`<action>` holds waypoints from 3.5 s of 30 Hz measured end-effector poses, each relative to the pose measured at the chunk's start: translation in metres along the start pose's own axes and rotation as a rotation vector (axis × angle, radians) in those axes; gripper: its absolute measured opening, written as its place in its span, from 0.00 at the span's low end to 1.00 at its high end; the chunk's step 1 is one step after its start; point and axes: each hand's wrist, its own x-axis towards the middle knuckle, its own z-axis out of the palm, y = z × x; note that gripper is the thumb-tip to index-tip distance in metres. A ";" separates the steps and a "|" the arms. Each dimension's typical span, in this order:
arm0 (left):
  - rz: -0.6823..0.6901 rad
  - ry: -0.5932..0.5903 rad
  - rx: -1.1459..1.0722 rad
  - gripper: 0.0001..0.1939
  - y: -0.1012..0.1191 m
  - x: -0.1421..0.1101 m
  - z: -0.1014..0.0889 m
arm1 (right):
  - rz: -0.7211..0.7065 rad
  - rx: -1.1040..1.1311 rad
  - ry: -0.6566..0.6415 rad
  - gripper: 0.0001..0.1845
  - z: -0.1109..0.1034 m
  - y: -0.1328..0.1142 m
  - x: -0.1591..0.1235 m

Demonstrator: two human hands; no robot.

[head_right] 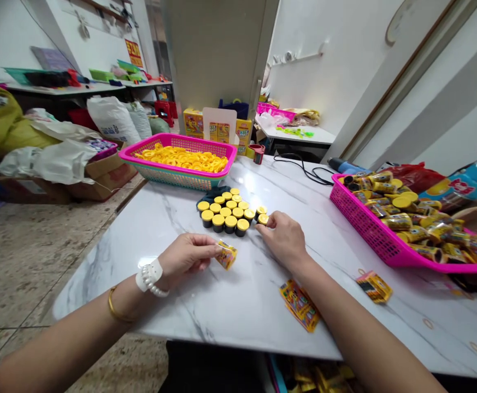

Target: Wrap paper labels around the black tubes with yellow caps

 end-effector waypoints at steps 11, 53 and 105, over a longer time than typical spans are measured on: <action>-0.115 0.001 -0.220 0.04 0.005 0.006 -0.006 | 0.003 0.344 -0.204 0.12 -0.026 -0.002 -0.014; -0.018 -0.258 -0.133 0.25 -0.001 0.013 -0.005 | -0.507 0.690 -0.148 0.22 -0.019 -0.032 -0.042; 0.264 -0.102 0.264 0.20 0.002 0.017 0.001 | -0.219 0.763 -0.240 0.20 -0.002 -0.042 -0.034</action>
